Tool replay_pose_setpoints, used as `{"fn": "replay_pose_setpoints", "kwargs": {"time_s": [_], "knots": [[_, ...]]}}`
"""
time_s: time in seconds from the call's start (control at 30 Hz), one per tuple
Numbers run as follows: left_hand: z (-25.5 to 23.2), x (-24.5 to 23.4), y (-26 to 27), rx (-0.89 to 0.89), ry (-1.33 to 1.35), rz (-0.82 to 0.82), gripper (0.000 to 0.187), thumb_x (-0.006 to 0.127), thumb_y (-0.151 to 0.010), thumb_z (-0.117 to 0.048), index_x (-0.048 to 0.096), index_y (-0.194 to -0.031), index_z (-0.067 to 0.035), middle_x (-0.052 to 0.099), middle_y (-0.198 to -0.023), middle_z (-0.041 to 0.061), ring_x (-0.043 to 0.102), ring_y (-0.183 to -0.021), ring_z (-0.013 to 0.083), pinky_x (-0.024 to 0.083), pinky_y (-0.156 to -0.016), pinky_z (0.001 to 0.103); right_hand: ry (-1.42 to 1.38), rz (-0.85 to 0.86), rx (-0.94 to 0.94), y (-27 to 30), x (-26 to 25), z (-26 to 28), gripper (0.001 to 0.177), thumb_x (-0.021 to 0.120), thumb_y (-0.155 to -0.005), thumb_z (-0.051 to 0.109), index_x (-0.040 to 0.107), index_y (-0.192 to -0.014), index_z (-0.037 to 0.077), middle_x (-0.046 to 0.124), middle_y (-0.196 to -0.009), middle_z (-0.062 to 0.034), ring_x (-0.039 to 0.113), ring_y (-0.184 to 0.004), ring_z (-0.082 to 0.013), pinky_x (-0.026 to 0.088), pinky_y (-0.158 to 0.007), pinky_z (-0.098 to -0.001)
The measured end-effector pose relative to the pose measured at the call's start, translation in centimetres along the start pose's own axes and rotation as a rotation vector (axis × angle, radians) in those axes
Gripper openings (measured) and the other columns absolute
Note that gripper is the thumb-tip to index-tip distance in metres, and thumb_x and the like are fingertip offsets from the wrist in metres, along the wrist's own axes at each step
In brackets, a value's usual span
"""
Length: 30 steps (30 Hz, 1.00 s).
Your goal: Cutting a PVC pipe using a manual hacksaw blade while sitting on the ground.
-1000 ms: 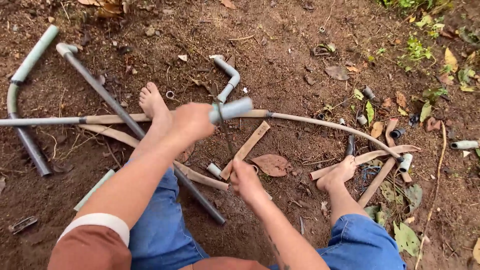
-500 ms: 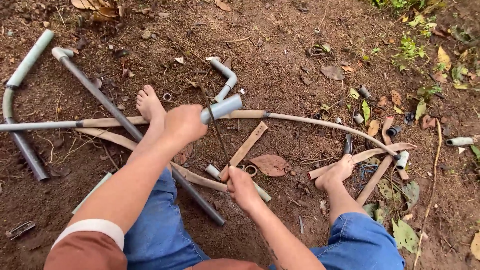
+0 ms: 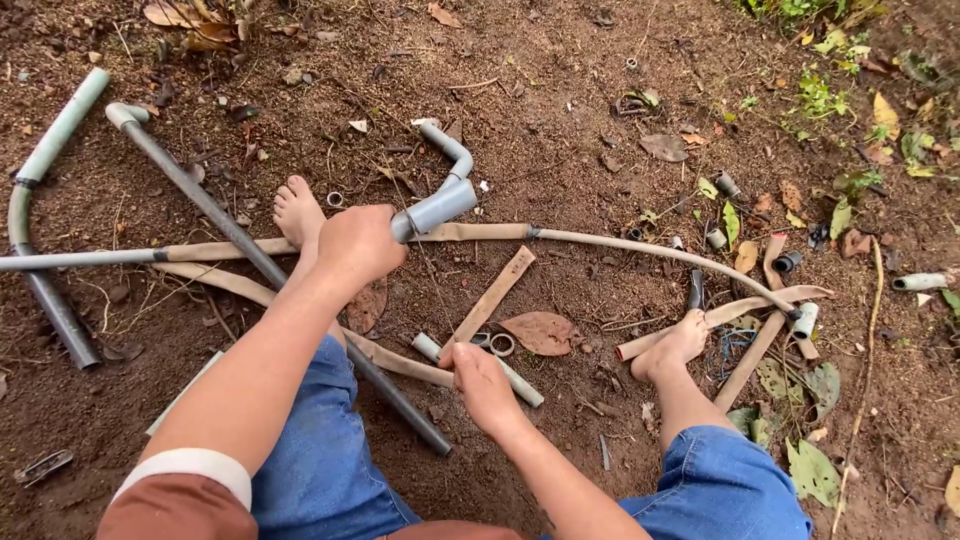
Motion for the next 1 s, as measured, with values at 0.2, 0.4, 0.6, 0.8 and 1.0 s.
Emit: {"fn": "replay_pose_setpoints", "kwargs": {"time_s": [0.2,0.4,0.6,0.8,1.0], "knots": [[0.9,2.2,-0.1,-0.006,0.021,0.013,0.038,0.076,-0.083,-0.023,0.08,-0.117,-0.005,0.081,-0.102,0.019,0.079,-0.105,0.0398,0.061,-0.092,0.055,0.094,-0.147,-0.157,0.7,-2.3,4.5,0.033,0.048,-0.11,0.019,0.072,-0.125,0.001,0.065,-0.074,-0.0129,0.055,-0.068,-0.0205,0.05,-0.064,-0.0374],[-3.4,3.0,1.0,0.142,-0.045,0.123,0.062,0.075,-0.079,-0.048,0.07,-0.129,-0.013,0.08,-0.111,0.015,0.077,-0.111,0.0384,0.057,-0.086,0.06,0.197,-0.458,-0.416,-0.8,-7.5,10.4,0.03,0.064,-0.104,0.01,0.063,-0.131,-0.005,0.068,-0.086,-0.02,0.065,-0.079,-0.0285,0.055,-0.07,-0.0429],[6.0,0.4,-0.5,-0.551,-0.493,-0.879,0.02,0.064,-0.108,-0.027,0.07,-0.121,-0.014,0.072,-0.095,0.006,0.076,-0.09,0.0233,0.061,-0.073,0.034,0.29,-0.379,-0.345,-1.1,-5.2,10.8,0.046,0.059,-0.101,-0.002,0.059,-0.147,-0.005,0.066,-0.114,-0.0209,0.068,-0.102,-0.0311,0.059,-0.088,-0.0425],[8.6,3.7,-3.2,-0.518,-0.429,-0.715,0.026,0.061,-0.109,-0.033,0.067,-0.123,-0.012,0.071,-0.1,0.011,0.074,-0.09,0.0298,0.059,-0.071,0.041,0.462,-0.482,-0.647,-1.1,-2.5,7.7,0.039,0.066,-0.096,-0.001,0.071,-0.135,0.002,0.059,-0.112,-0.0136,0.067,-0.11,-0.0362,0.057,-0.093,-0.0424],[10.8,1.6,-2.8,-0.494,-0.44,-0.742,0.025,0.057,-0.109,-0.027,0.067,-0.124,-0.01,0.071,-0.099,0.01,0.074,-0.089,0.0293,0.058,-0.069,0.04,0.622,-0.375,-0.737,0.5,-5.4,11.7,0.046,0.077,-0.093,0.012,0.07,-0.139,0.008,0.065,-0.123,-0.0162,0.067,-0.117,-0.0369,0.054,-0.098,-0.0455]]}}
Point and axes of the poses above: each hand's wrist, its own y-axis away from the middle knuckle, its own x-axis out of the palm, z = x × y, the point moved 8 cm from there along -y, towards the middle knuckle
